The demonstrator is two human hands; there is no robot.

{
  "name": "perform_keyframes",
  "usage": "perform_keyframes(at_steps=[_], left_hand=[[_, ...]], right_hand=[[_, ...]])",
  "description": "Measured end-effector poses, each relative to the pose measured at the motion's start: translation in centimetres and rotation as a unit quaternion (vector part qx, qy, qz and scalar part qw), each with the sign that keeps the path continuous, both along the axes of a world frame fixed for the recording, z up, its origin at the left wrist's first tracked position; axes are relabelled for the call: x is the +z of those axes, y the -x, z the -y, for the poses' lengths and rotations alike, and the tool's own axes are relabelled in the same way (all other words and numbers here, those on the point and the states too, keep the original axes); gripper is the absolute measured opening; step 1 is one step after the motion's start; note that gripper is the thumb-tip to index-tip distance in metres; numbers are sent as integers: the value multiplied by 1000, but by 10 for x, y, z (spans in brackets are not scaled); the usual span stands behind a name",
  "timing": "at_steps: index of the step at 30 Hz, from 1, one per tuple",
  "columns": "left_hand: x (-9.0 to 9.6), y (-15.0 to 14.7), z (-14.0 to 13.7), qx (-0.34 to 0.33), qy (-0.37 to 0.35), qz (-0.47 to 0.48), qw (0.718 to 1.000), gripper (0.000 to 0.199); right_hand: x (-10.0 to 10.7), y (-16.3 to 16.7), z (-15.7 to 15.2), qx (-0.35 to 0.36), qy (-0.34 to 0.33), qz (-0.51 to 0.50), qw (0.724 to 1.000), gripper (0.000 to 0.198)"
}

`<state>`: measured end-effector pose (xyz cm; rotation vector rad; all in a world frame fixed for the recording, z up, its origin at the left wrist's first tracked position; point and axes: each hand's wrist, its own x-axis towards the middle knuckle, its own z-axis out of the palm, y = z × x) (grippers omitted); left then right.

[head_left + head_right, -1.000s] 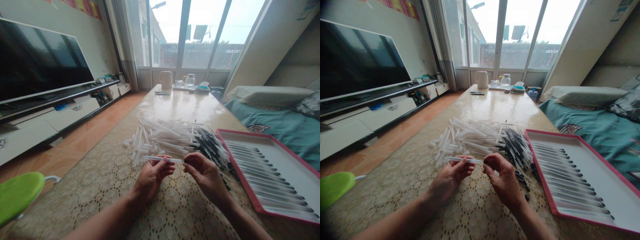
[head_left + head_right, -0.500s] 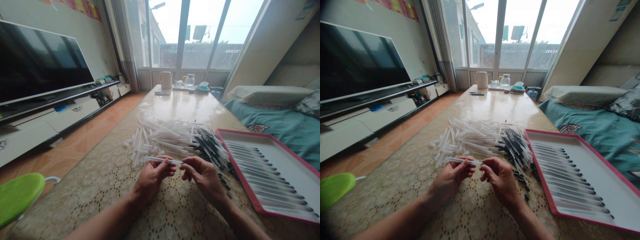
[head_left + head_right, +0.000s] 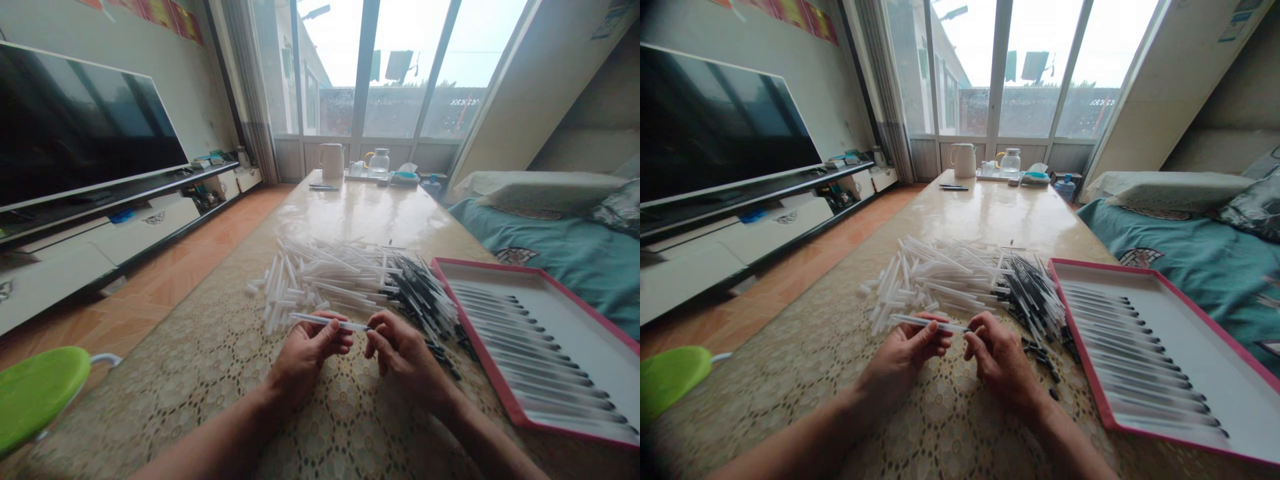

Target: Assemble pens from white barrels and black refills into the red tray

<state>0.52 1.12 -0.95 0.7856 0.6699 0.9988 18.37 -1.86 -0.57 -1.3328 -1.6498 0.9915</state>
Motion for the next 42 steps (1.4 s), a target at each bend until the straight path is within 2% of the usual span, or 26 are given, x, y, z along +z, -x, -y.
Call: perform_keyframes(at_steps=[5, 11, 17, 22, 27, 33, 38, 42], left_hand=[[-2, 0, -1, -12, -10, -4, 1000, 18], [-1, 1, -1, -5, -11, -6, 1000, 19], [0, 1, 1, -9, -13, -14, 1000, 19], [-3, 0, -1, -4, -17, -11, 1000, 18], [-3, 1, 0, -15, -21, -14, 1000, 18], [-2, 0, 1, -5, -17, -17, 1000, 19], [0, 0, 1, -9, -14, -20, 1000, 19], [1, 0, 1, 1, -11, -20, 1000, 19]], right_hand=[[0, -1, 0, 4, -36, 58, 998, 44], [6, -2, 2, 14, -19, 61, 998, 22], [2, -3, -1, 14, -40, 82, 996, 40], [2, -3, -1, 25, -22, 74, 997, 24], [1, -2, -2, 22, -38, 86, 995, 38], [2, -3, -1, 28, -26, 85, 996, 24], [1, -2, 0, 26, -43, 92, 994, 36], [3, -3, 0, 28, -28, 87, 995, 29]])
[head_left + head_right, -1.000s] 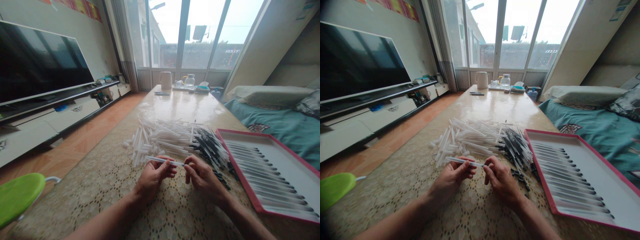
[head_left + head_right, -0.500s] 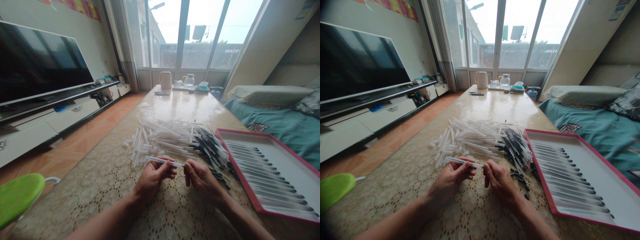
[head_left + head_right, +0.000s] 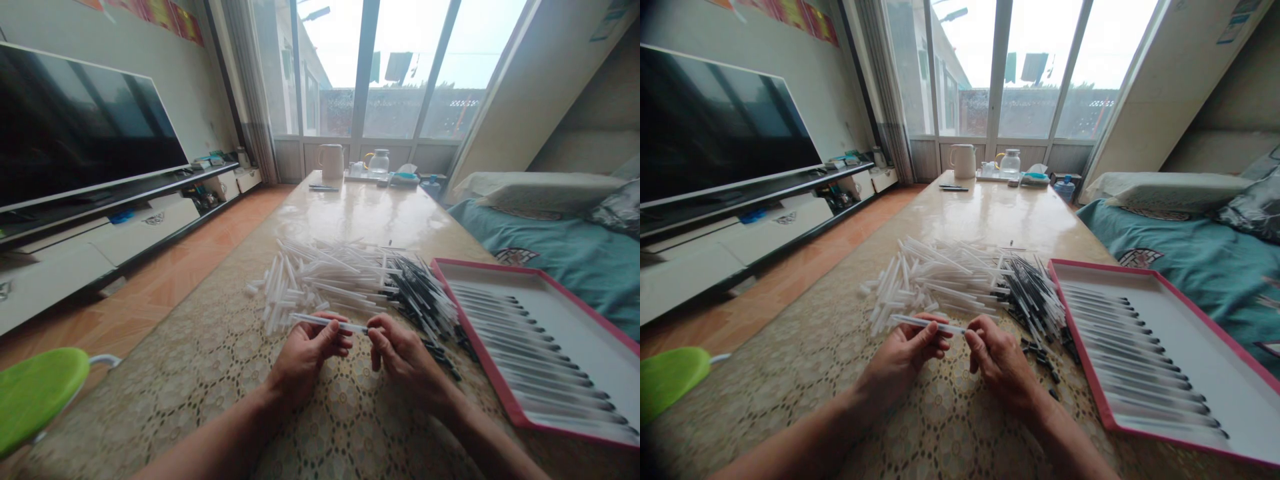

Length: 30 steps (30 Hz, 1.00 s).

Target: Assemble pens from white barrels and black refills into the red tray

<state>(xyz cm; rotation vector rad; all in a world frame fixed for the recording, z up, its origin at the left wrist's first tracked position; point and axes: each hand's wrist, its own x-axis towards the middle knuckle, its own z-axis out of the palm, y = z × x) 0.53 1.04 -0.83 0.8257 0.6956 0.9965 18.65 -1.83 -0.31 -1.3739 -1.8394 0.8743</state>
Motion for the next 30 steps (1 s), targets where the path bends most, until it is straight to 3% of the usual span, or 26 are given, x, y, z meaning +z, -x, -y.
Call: perform_keyframes(at_steps=[3, 8, 15, 23, 30], left_hand=[[0, 0, -1, -5, -5, -1, 1000, 21], [0, -1, 0, -11, -8, 1, 1000, 21], [0, 0, 2, -9, -13, -2, 1000, 21], [0, 1, 2, -27, -20, -4, 999, 20], [4, 1, 1, 82, 19, -6, 996, 20]], right_hand=[[2, 1, 1, 3, 0, 1, 1000, 25], [1, 1, 1, 5, -11, -2, 1000, 37], [0, 0, 0, 4, -1, -8, 1000, 28], [4, 2, 3, 15, 36, -31, 999, 42], [6, -5, 0, -63, -9, 8, 998, 45]])
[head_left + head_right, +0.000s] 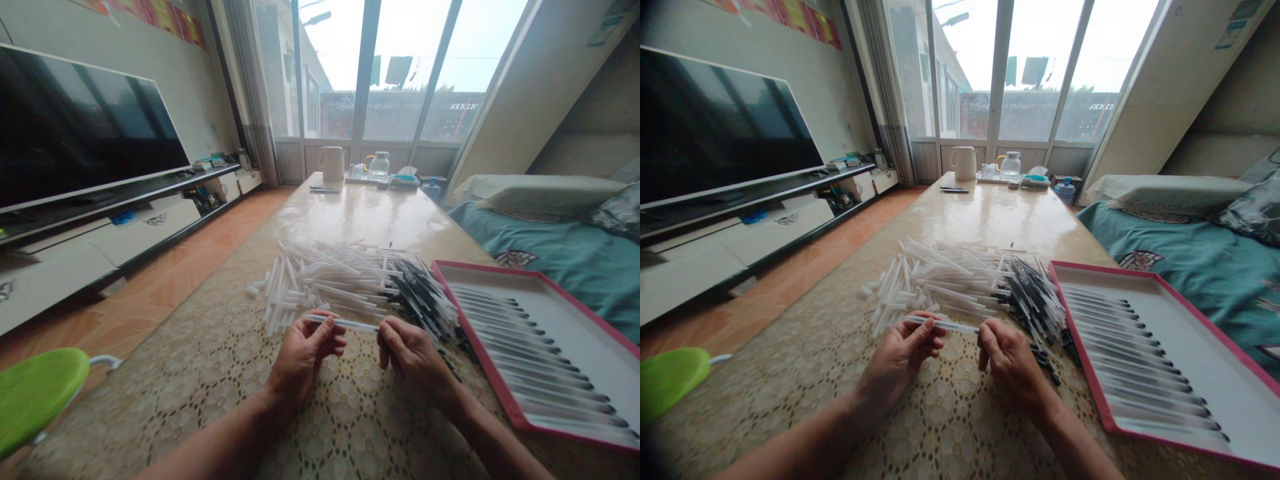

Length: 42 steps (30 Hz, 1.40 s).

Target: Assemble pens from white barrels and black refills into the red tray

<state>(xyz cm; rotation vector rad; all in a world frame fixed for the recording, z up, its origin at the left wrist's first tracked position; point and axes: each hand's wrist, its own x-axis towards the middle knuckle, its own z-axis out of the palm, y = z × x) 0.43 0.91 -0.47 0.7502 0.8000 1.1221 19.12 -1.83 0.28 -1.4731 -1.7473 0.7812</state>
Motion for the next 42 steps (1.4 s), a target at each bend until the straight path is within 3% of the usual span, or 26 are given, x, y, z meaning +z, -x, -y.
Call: perform_keyframes(at_steps=[3, 7, 10, 13, 16, 22, 25, 28, 31, 33, 36, 39, 42], left_hand=[[3, -1, 1, -10, -47, -49, 998, 22], [5, -2, 3, -72, -99, -127, 984, 27], [4, 1, 1, -17, -141, -192, 971, 37], [2, 7, -4, 77, -242, -331, 909, 26], [-2, 13, -7, 65, -335, -423, 839, 21], [-6, 13, -7, 20, -373, -476, 796, 26], [-4, 11, -4, 5, -389, -519, 761, 21], [-2, 8, -2, -5, -398, -532, 747, 15], [-1, 7, -2, -14, -395, -524, 755, 16], [-1, 8, -3, 0, -380, -498, 779, 15], [1, 10, -7, 40, -307, -416, 855, 11], [3, 11, -10, 31, -189, -287, 938, 16], [3, 11, -12, 3, -112, -190, 975, 19]], right_hand=[[-1, 2, 1, -18, -73, 53, 996, 29], [-4, 7, 1, 58, -124, 95, 986, 19], [-6, 4, -1, 46, -118, 96, 987, 18], [-6, -3, -3, -35, -124, 75, 989, 18], [-5, -7, -3, -70, -116, 60, 989, 20], [-4, -7, -1, -70, -111, 64, 989, 22], [-3, -6, -1, -72, -112, 66, 989, 22], [-3, -6, -2, -75, -116, 71, 988, 20], [-1, -5, 0, -70, -121, 67, 988, 16], [1, -4, 1, -62, -122, 69, 988, 14], [4, -3, 4, -38, -134, 77, 987, 14], [7, -3, 6, -19, -155, 91, 984, 13], [9, -3, 9, -14, -163, 128, 978, 12]])
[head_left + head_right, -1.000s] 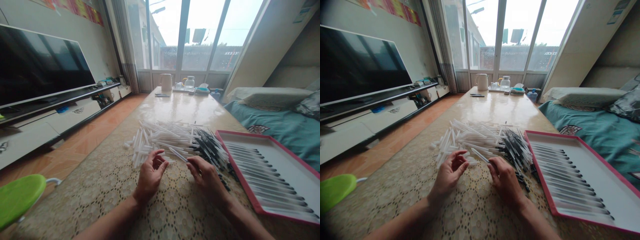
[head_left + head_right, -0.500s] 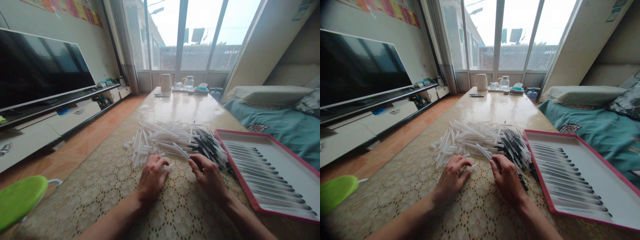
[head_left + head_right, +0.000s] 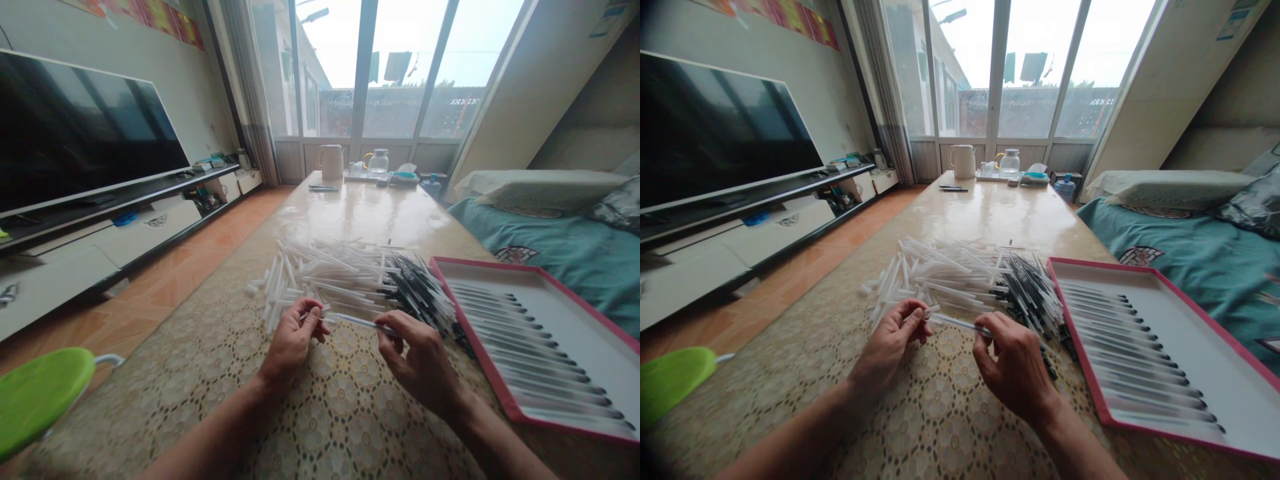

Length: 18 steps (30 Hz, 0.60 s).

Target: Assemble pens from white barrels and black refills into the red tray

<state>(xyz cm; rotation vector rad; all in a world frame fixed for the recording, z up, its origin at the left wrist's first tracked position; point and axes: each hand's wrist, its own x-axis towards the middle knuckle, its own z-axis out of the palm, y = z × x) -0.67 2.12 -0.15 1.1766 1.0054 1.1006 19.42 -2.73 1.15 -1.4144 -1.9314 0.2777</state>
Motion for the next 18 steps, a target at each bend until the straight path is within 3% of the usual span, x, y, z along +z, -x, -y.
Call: perform_keyframes(at_steps=[5, 18], left_hand=[[-4, -1, 0, -23, 35, -4, 999, 21], [-6, -2, 3, -67, -13, -51, 996, 26]], right_hand=[[1, -1, 1, -10, -18, 50, 999, 11], [-3, 2, -1, 30, -9, 102, 994, 10]])
